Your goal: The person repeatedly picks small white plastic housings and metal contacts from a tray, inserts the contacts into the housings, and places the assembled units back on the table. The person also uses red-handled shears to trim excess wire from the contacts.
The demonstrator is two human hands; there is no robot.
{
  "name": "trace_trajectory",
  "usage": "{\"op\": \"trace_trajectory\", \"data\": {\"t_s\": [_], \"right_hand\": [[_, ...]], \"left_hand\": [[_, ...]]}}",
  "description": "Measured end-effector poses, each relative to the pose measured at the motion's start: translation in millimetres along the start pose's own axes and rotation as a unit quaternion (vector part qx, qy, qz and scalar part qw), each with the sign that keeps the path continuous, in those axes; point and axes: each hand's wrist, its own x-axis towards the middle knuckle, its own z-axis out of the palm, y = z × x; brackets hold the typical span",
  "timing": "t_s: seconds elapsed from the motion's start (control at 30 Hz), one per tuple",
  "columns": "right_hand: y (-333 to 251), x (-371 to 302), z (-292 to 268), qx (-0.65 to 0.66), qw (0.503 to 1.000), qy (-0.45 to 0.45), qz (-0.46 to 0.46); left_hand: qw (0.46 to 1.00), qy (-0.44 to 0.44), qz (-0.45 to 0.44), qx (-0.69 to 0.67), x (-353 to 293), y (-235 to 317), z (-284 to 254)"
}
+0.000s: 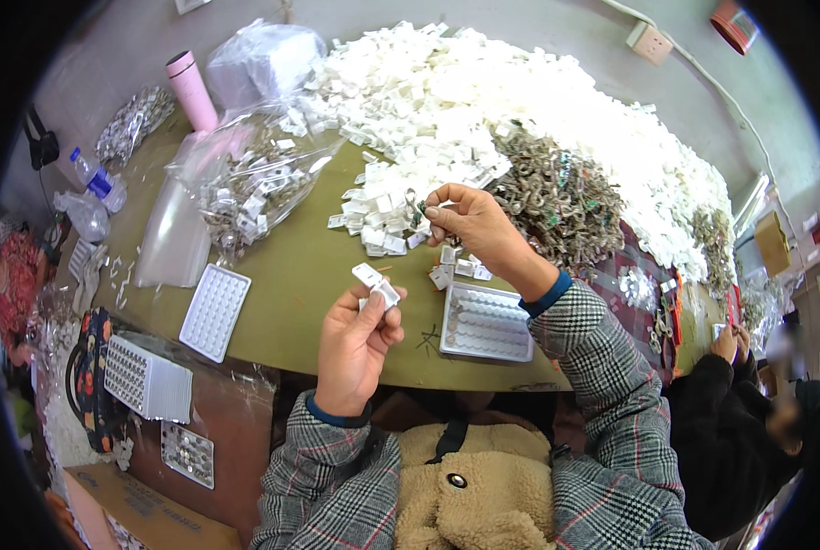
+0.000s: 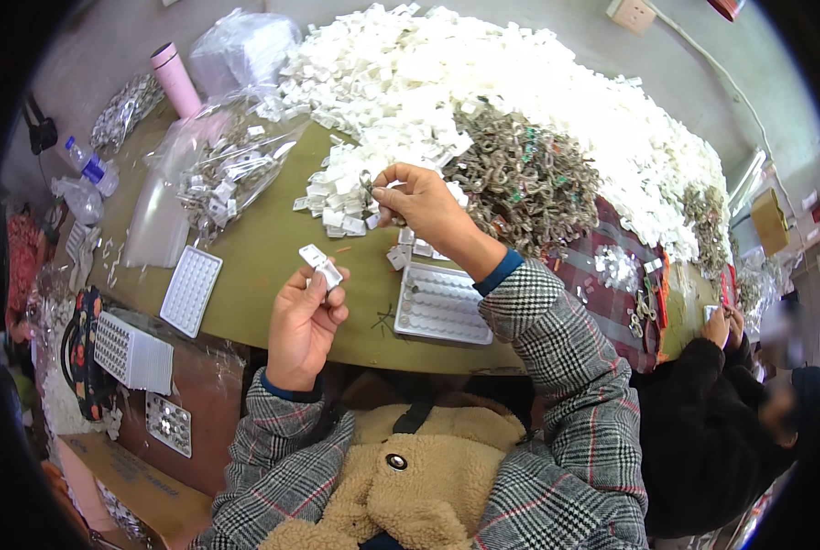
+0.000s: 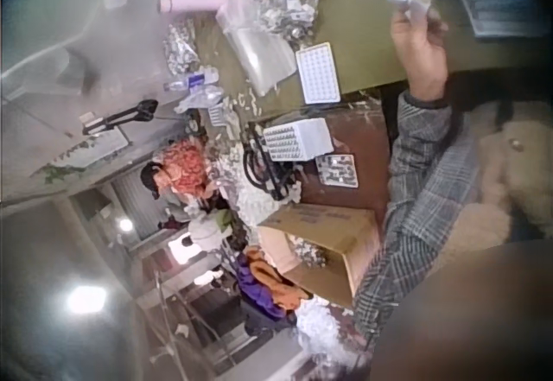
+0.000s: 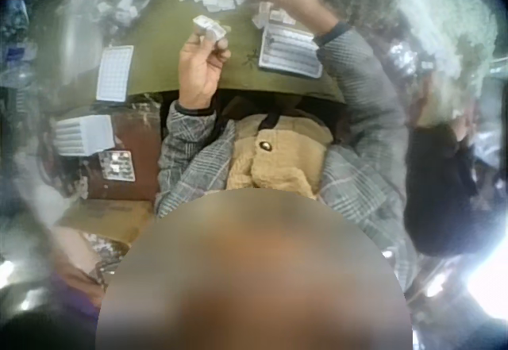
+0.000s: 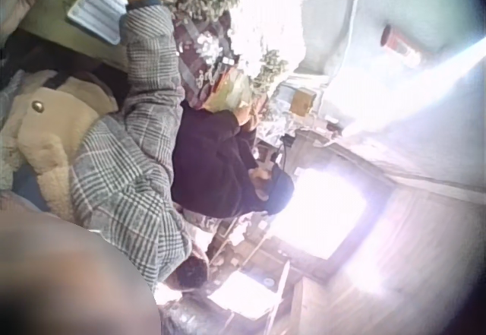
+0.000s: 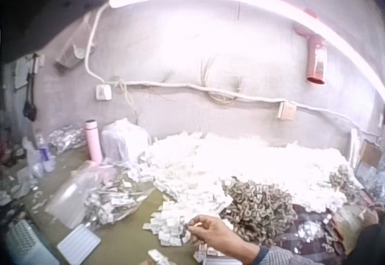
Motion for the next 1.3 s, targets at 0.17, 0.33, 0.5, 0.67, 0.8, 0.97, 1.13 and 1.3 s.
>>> {"op": "trace_trajectory", "data": {"t_s": [0.17, 0.33, 0.5, 0.67, 0.8, 0.97, 1.13, 1.3], "right_hand": [[-2.2, -2.7, 8.9, 0.180, 0.976, -0.059, 0.104], [-3.8, -12.0, 17.5, 0.271, 0.939, -0.138, 0.163], [-3.4, -22.8, 22.9, 0.281, 0.932, -0.145, 0.177], [-3.6, -35.7, 16.3, 0.281, 0.930, -0.161, 0.172], [-4.0, -43.9, 8.7, 0.271, 0.932, -0.172, 0.172], [-7.8, -57.5, 4.9, 0.278, 0.928, -0.200, 0.147], [-9.5, -64.6, 15.2, 0.350, 0.910, -0.166, 0.146], [-8.9, -66.1, 23.9, 0.318, 0.931, -0.110, 0.143]], "left_hand": [[0.995, 0.022, 0.089, 0.047, 18.7, 8.7, 2.2], [0.988, -0.001, 0.098, 0.118, 28.7, 4.9, 8.3], [0.984, -0.003, 0.080, 0.158, 25.6, 1.5, 9.0], [0.989, 0.001, 0.053, 0.135, 16.3, 6.2, 6.9], [0.996, -0.046, -0.032, 0.063, 9.1, 17.2, 1.8], [0.989, -0.105, -0.098, -0.022, 6.4, 26.6, -0.1], [0.996, -0.021, -0.020, 0.089, 3.9, 20.2, 6.3], [0.999, -0.029, -0.033, 0.032, 1.8, 17.2, 5.6]]}}
